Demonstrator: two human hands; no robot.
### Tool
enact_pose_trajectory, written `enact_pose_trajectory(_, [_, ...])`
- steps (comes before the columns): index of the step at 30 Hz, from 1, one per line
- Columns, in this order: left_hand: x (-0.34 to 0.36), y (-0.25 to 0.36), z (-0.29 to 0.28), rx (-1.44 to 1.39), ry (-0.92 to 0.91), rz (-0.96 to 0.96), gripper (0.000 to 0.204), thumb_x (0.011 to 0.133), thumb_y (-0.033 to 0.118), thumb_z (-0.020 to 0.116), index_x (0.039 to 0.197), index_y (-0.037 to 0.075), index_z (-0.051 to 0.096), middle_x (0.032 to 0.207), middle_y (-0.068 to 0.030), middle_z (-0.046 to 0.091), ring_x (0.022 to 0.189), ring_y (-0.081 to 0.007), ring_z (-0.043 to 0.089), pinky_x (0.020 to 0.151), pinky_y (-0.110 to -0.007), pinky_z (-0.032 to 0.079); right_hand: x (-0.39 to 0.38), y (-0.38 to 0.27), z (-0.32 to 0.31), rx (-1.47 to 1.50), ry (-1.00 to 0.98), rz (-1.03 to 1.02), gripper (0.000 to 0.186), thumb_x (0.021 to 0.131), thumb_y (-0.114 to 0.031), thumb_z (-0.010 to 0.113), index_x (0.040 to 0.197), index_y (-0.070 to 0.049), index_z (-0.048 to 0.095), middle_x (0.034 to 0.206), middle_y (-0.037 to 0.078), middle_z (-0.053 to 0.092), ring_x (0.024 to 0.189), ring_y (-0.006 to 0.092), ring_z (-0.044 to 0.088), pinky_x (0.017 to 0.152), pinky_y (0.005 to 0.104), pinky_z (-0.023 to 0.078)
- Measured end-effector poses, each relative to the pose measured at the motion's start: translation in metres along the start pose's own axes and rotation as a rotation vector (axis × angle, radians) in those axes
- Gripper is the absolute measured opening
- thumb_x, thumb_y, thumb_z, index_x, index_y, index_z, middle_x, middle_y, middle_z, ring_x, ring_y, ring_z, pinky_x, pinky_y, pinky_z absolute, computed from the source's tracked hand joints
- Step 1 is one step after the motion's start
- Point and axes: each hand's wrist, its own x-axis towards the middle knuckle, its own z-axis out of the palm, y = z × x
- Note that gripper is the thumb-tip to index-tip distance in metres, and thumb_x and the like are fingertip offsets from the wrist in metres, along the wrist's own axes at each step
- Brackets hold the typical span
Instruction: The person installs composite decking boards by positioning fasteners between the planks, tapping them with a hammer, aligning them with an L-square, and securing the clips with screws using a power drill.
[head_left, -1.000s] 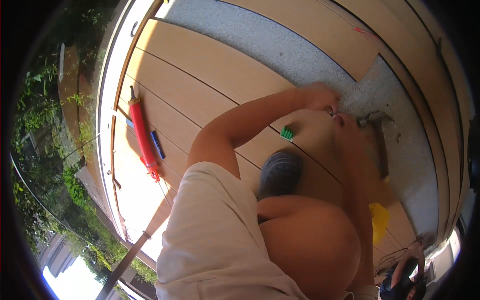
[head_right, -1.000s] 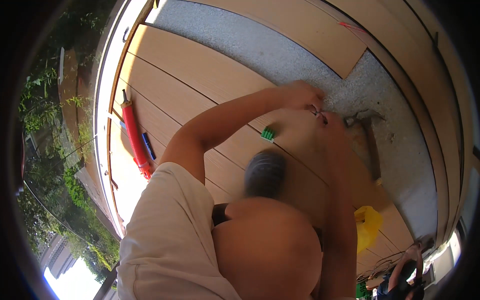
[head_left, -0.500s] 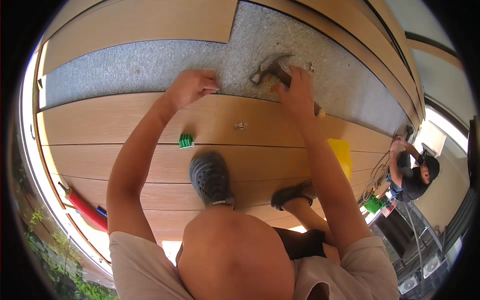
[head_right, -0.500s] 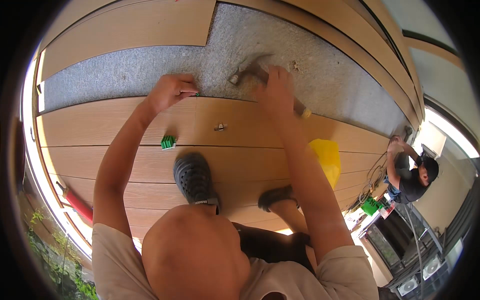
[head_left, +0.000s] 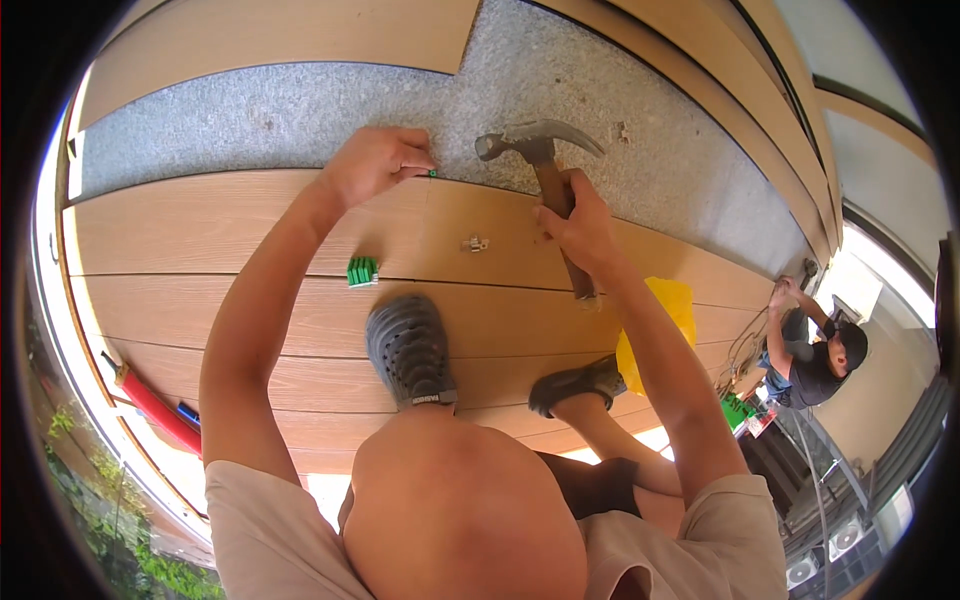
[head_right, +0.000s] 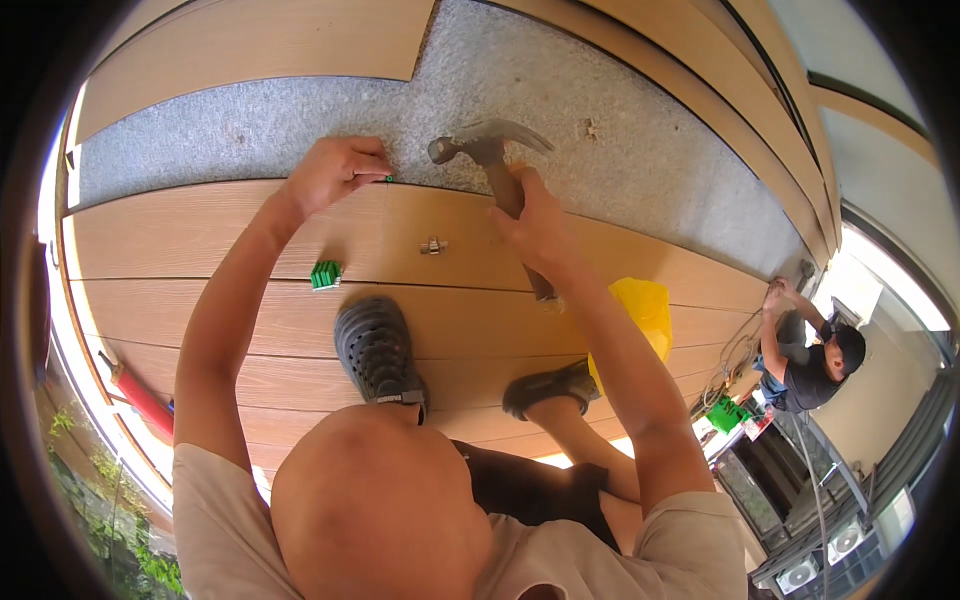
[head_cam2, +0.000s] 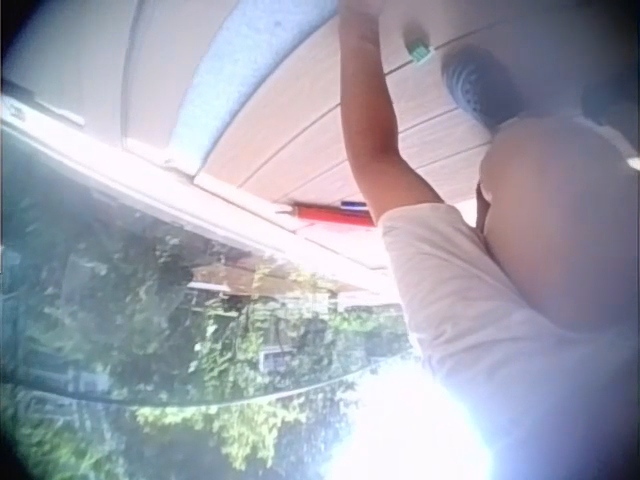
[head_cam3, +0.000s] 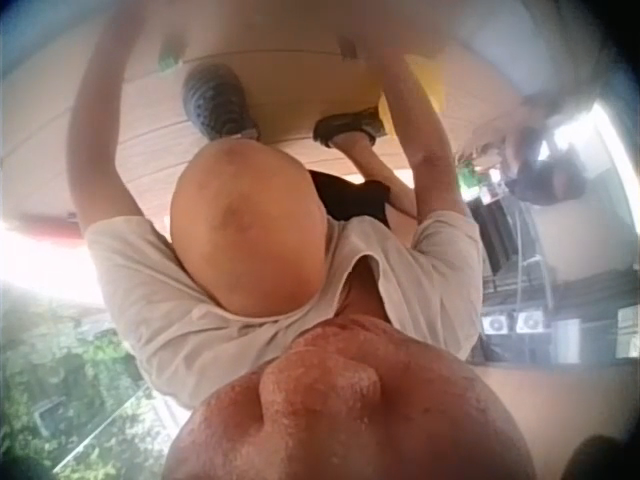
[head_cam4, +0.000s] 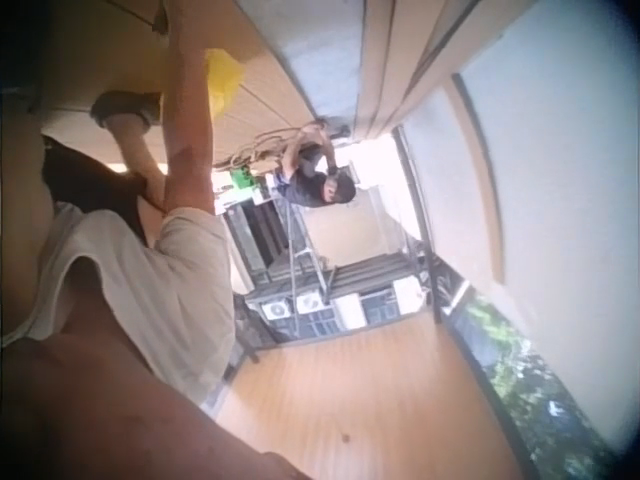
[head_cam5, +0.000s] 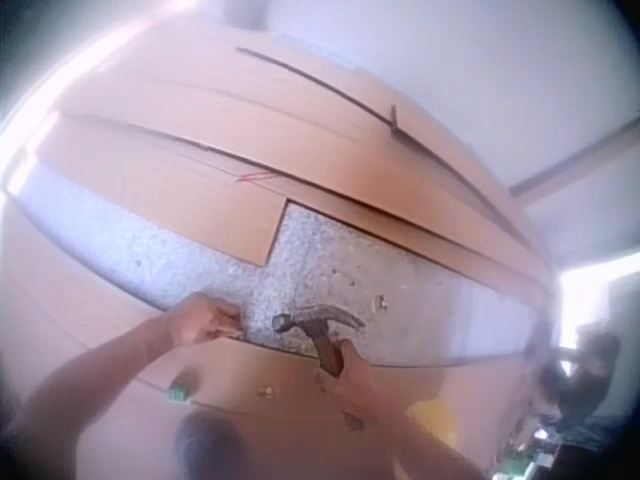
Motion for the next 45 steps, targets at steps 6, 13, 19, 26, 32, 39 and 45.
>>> enact_pose_trajectory(6, [0.003, -0.003, 0.003, 0.045, 0.002, 0.029, 0.01, 0.085, 0.006, 0.073, 0.095, 0.007, 0.074, 0.09, -0.0064, 0.068, 0.079, -0.0291, 0.067, 0.066, -0.038, 0.053, -0.04, -0.023, 0.089, 0.375, 0.192, 0.084, 0.035, 0.097, -0.02, 0.067, 0.118, 0.006, 0.055, 0.1, 0.023, 0.068, 0.091, 0.0394, 0.066, 0.084, 0.0434, 0.053])
enact_pose_trajectory(13, [0.002, 0.0, 0.002, 0.073, 0.026, 0.031, 0.009, 0.085, 0.007, 0.073, 0.094, 0.006, 0.075, 0.091, -0.0051, 0.069, 0.079, -0.0288, 0.068, 0.066, -0.039, 0.054, -0.048, -0.055, 0.117, 0.228, 0.391, -0.123, 0.039, 0.099, -0.025, 0.066, 0.119, 0.007, 0.059, 0.088, 0.027, 0.062, 0.079, 0.0455, 0.062, 0.069, 0.0485, 0.048])
enact_pose_trajectory(19, [0.001, 0.0, 0.003, 0.064, 0.027, 0.025, 0.009, 0.084, 0.006, 0.073, 0.093, 0.006, 0.074, 0.092, -0.0054, 0.069, 0.079, -0.0288, 0.068, 0.066, -0.039, 0.054, -0.055, -0.057, 0.133, 0.105, 0.341, -0.067, 0.036, 0.099, -0.026, 0.065, 0.112, 0.007, 0.061, 0.086, 0.03, 0.063, 0.073, 0.0476, 0.061, 0.063, 0.05, 0.048])
enact_pose_trajectory(26, [0.001, 0.0, 0.003, 0.082, 0.038, 0.014, 0.006, 0.085, 0.011, 0.071, 0.091, 0.01, 0.074, 0.092, -0.0034, 0.067, 0.083, -0.0293, 0.068, 0.07, -0.041, 0.054, -0.048, -0.063, 0.138, 0.175, 0.354, -0.038, 0.041, 0.1, -0.024, 0.063, 0.123, 0.009, 0.054, 0.097, 0.035, 0.063, 0.086, 0.054, 0.06, 0.072, 0.0523, 0.05])
enact_pose_trajectory(32, [0.001, -0.002, 0.005, 0.102, 0.031, 0.006, 0.005, 0.086, 0.011, 0.071, 0.09, 0.01, 0.073, 0.092, -0.0038, 0.066, 0.082, -0.0293, 0.068, 0.071, -0.041, 0.055, -0.052, -0.064, 0.141, 0.206, 0.412, -0.036, 0.043, 0.1, -0.025, 0.062, 0.126, 0.008, 0.053, 0.096, 0.035, 0.063, 0.086, 0.055, 0.06, 0.07, 0.0528, 0.05])
enact_pose_trajectory(39, [-0.003, -0.002, 0.003, 0.141, 0.069, 0.003, 0.006, 0.085, 0.009, 0.071, 0.091, 0.009, 0.073, 0.092, -0.005, 0.066, 0.082, -0.0302, 0.067, 0.07, -0.041, 0.055, -0.053, -0.066, 0.144, 0.162, 0.445, -0.147, 0.045, 0.101, -0.025, 0.062, 0.13, 0.009, 0.052, 0.107, 0.034, 0.063, 0.092, 0.0531, 0.061, 0.076, 0.0496, 0.051])
enact_pose_trajectory(45, [-0.04, 0.033, 0.007, 0.295, 0.34, -0.041, 0.016, 0.081, 0.003, 0.072, 0.098, 0.002, 0.072, 0.097, -0.0112, 0.066, 0.09, -0.0323, 0.066, 0.077, -0.041, 0.054, -0.045, -0.068, 0.141, 0.058, 0.533, -0.221, 0.034, 0.101, -0.028, 0.062, 0.102, 0.006, 0.064, 0.07, 0.027, 0.062, 0.062, 0.043, 0.062, 0.054, 0.0491, 0.049])
